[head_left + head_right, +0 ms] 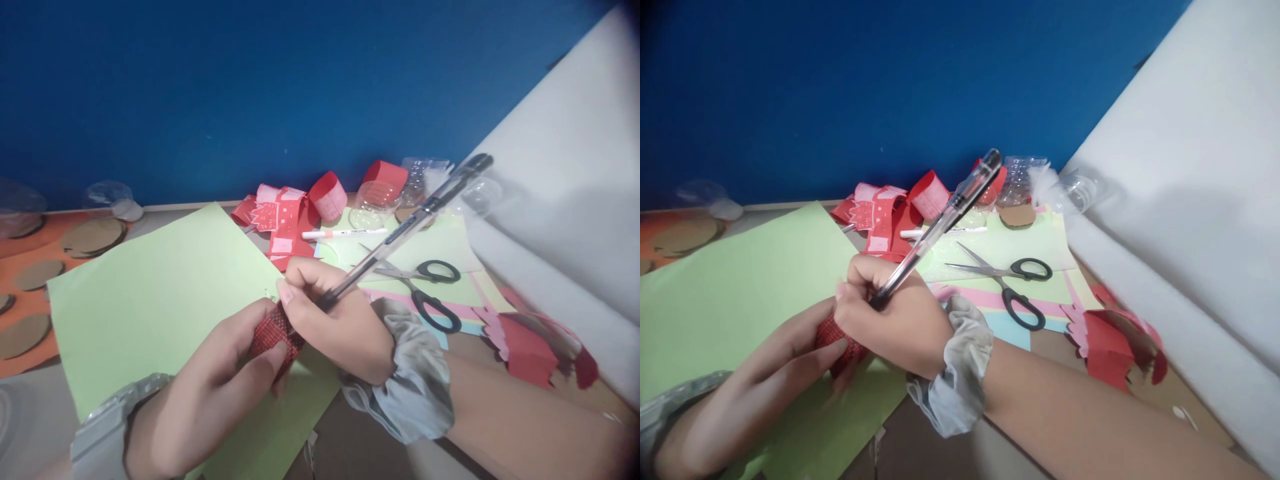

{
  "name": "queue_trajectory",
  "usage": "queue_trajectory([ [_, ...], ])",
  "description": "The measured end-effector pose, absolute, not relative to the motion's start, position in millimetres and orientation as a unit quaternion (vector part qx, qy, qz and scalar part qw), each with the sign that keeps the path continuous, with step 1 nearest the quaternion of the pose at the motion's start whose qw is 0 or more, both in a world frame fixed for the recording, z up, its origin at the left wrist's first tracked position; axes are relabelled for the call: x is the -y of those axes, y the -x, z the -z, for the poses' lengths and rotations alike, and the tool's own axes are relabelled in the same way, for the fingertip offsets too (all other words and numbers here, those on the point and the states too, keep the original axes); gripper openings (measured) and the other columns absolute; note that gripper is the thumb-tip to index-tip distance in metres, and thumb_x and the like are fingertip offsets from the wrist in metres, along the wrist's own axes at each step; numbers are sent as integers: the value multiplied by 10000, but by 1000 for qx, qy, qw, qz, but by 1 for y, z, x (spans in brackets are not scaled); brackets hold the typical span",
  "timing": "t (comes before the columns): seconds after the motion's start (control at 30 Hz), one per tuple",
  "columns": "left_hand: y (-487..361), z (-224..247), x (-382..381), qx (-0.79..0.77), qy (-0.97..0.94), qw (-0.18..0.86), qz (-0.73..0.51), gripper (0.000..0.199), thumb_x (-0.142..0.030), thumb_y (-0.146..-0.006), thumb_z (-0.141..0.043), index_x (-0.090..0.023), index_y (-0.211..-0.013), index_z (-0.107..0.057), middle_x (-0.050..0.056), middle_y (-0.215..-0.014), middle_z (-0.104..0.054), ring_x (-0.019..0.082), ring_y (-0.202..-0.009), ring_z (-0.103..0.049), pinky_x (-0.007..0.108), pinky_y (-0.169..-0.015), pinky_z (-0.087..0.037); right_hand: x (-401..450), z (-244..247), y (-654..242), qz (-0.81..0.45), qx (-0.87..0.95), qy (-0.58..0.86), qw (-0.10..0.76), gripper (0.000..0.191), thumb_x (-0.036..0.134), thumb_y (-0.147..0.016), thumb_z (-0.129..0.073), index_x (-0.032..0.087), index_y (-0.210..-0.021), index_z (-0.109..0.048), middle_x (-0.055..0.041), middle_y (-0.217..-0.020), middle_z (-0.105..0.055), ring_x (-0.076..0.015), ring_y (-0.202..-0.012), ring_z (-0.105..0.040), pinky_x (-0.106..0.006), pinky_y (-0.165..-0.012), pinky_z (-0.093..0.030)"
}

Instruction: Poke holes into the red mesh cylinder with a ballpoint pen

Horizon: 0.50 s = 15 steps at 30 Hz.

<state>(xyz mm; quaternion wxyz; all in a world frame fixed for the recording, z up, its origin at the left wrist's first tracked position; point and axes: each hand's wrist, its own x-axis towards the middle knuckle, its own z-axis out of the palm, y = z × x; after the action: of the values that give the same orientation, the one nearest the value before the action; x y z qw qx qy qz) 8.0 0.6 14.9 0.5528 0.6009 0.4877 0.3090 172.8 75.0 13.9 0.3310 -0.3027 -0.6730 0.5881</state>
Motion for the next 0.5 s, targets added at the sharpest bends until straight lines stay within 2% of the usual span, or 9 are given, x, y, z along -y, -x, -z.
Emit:
queue_trajectory([
  [0.23,-10,-14,0,-500,-596,547,-310,267,-263,-1031,-442,-220,-780,-523,8,-802,-599,187,-773,-576,268,-724,-493,-75,-16,-173,-600,669,292,326,374,197,-965,-549,235,-666,-328,63,-624,-323,-112,-574,-284,-272,-522,-263],
  [0.5,-10,-14,0,-505,-590,553,-303,254,-260,-1031,-431,-219,-797,-519,-3,-786,-575,177,-750,-558,264,-725,-482,-76,-14,-171,-592,674,290,335,369,208,-960,-550,229,-664,-332,70,-619,-327,-102,-570,-296,-252,-522,-262],
])
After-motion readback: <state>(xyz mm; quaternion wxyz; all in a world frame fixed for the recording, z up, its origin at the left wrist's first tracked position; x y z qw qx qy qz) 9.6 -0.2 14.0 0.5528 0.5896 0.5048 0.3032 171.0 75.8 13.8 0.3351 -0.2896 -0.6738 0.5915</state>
